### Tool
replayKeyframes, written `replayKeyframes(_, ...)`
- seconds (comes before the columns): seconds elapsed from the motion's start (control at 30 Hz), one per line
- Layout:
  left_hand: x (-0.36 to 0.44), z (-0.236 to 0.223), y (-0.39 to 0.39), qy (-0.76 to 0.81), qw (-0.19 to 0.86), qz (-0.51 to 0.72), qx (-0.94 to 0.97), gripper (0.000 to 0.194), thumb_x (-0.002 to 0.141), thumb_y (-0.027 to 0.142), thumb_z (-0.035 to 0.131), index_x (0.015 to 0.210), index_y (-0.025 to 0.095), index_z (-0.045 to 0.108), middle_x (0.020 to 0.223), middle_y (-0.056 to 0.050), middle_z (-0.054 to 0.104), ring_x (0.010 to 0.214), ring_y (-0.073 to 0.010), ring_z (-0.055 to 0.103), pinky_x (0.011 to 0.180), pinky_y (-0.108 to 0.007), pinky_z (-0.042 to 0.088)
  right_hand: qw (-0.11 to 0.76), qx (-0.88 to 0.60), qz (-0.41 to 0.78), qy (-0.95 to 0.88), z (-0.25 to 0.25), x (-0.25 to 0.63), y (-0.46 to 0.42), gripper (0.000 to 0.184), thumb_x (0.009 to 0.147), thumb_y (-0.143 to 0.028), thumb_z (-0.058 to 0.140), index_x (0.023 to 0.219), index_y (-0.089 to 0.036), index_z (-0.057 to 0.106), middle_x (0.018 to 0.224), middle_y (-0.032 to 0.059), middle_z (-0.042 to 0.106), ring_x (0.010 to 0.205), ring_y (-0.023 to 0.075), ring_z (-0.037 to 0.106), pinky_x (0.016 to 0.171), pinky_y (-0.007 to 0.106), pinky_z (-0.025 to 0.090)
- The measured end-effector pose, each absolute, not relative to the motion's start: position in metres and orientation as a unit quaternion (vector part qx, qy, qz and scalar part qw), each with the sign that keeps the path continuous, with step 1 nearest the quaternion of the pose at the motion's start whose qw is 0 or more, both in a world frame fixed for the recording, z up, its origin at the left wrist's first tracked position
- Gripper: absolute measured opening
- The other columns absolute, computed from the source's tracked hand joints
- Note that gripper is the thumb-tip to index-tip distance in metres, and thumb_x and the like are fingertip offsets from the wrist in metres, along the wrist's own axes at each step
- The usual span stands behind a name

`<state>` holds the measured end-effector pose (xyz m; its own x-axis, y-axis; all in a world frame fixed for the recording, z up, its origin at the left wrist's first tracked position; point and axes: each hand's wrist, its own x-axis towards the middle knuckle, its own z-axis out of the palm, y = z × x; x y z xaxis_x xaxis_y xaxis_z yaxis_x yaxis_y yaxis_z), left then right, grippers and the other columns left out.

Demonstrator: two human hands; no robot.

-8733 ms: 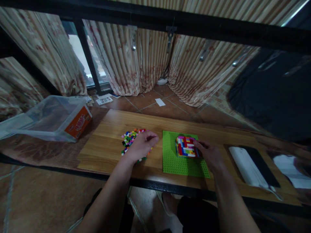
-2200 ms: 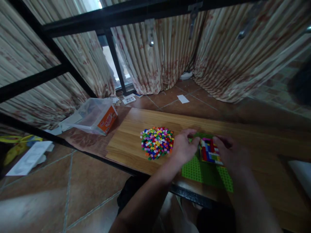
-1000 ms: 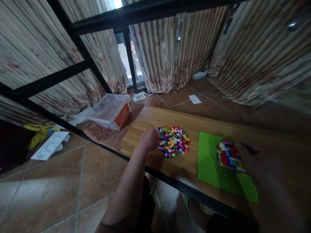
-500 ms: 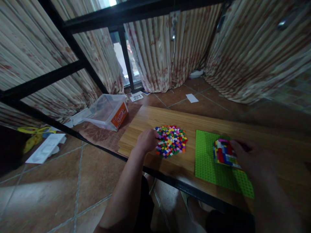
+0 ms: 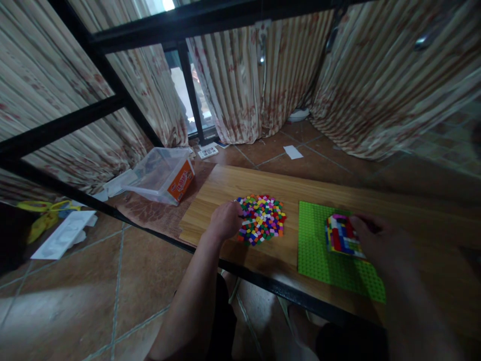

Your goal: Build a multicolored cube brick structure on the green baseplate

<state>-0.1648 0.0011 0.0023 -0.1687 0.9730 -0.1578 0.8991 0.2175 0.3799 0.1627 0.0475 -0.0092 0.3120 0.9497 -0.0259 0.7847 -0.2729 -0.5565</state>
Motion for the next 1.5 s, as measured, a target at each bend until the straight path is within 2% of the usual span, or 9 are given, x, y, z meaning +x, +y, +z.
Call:
replayKeyframes(0.13,-0.166,0.009,0.001,0.761,0.177,0.109,0.614,0.013,0.075,0.013,0.062,0.085,0.018,0.068,0.081,-0.006,0.071,0.083,-0.0215,0.065,0.073,-0.028,0.045,0.240,-0.761,0.176,-0.576,-0.014,0.165,0.048,0.037,0.081,-0.048,0.054,0.096,-0.020,0.074,0.086,0.0123,0.072,0.080,0.0279,0.066,0.071,0.038,0.046)
replayKeyframes(0.27,-0.159,0.011,0.005,0.715,0.174,0.202,0.646,0.008,0.078,0.012,0.059,0.079,0.018,0.065,0.075,-0.004,0.068,0.075,-0.0198,0.064,0.071,-0.029,0.045,0.282,-0.750,0.168,-0.574,-0.018,0.163,0.048,0.035,0.079,-0.046,0.056,0.092,-0.019,0.075,0.083,0.0100,0.072,0.078,0.0259,0.066,0.072,0.038,0.048)
replayKeyframes(0.4,-0.126,0.001,0.012,0.610,0.225,0.325,0.688,0.014,0.081,0.009,0.054,0.083,0.019,0.064,0.084,-0.002,0.069,0.080,-0.0169,0.065,0.076,-0.028,0.048,0.327,-0.732,0.178,-0.571,-0.018,0.160,0.049,0.036,0.081,-0.043,0.052,0.092,-0.017,0.075,0.085,0.0103,0.073,0.080,0.0236,0.066,0.075,0.035,0.049)
replayKeyframes(0.5,-0.087,-0.007,0.013,0.544,0.268,0.355,0.712,0.014,0.084,0.009,0.053,0.084,0.019,0.062,0.084,-0.002,0.068,0.077,-0.0150,0.064,0.073,-0.026,0.049,0.346,-0.731,0.183,-0.559,-0.018,0.161,0.049,0.040,0.085,-0.043,0.046,0.095,-0.015,0.075,0.086,0.0112,0.073,0.080,0.0236,0.066,0.076,0.036,0.048)
replayKeyframes(0.63,-0.043,-0.012,0.017,0.512,0.277,0.358,0.731,0.013,0.085,0.009,0.056,0.088,0.019,0.063,0.089,-0.002,0.068,0.081,-0.0152,0.065,0.076,-0.027,0.050,0.365,-0.720,0.195,-0.557,-0.019,0.163,0.049,0.044,0.088,-0.042,0.041,0.096,-0.015,0.075,0.090,0.0113,0.074,0.082,0.0234,0.065,0.078,0.036,0.048)
replayKeyframes(0.87,0.001,-0.008,0.033,0.536,0.245,0.362,0.722,0.014,0.086,0.012,0.057,0.092,0.023,0.063,0.097,-0.001,0.067,0.087,-0.0155,0.065,0.085,-0.028,0.050,0.386,-0.710,0.199,-0.555,-0.018,0.161,0.048,0.037,0.085,-0.042,0.049,0.092,-0.016,0.075,0.090,0.0104,0.074,0.082,0.0226,0.066,0.077,0.035,0.048)
replayKeyframes(1.0,0.015,-0.007,0.038,0.542,0.236,0.355,0.724,0.016,0.086,0.012,0.056,0.093,0.022,0.065,0.099,-0.002,0.066,0.091,-0.0164,0.064,0.086,-0.028,0.050,0.382,-0.703,0.200,-0.566,-0.017,0.162,0.048,0.037,0.088,-0.041,0.047,0.092,-0.016,0.074,0.089,0.0105,0.073,0.081,0.0222,0.065,0.076,0.034,0.048)
replayKeyframes(1.2,0.023,-0.007,0.042,0.549,0.244,0.355,0.716,0.017,0.083,0.010,0.056,0.088,0.020,0.070,0.096,-0.004,0.066,0.084,-0.0152,0.064,0.083,-0.027,0.051,0.372,-0.702,0.202,-0.572,-0.016,0.162,0.048,0.042,0.091,-0.043,0.043,0.093,-0.016,0.074,0.092,0.0118,0.073,0.084,0.0227,0.065,0.078,0.036,0.047)
replayKeyframes(1.5,0.027,-0.008,0.043,0.581,0.308,0.366,0.659,0.022,0.079,0.007,0.056,0.090,0.020,0.069,0.085,-0.002,0.072,0.080,-0.0151,0.067,0.079,-0.026,0.052,0.390,-0.675,0.245,-0.577,-0.020,0.161,0.048,0.035,0.080,-0.037,0.058,0.103,-0.016,0.072,0.102,0.0121,0.072,0.090,0.0231,0.067,0.086,0.040,0.050)
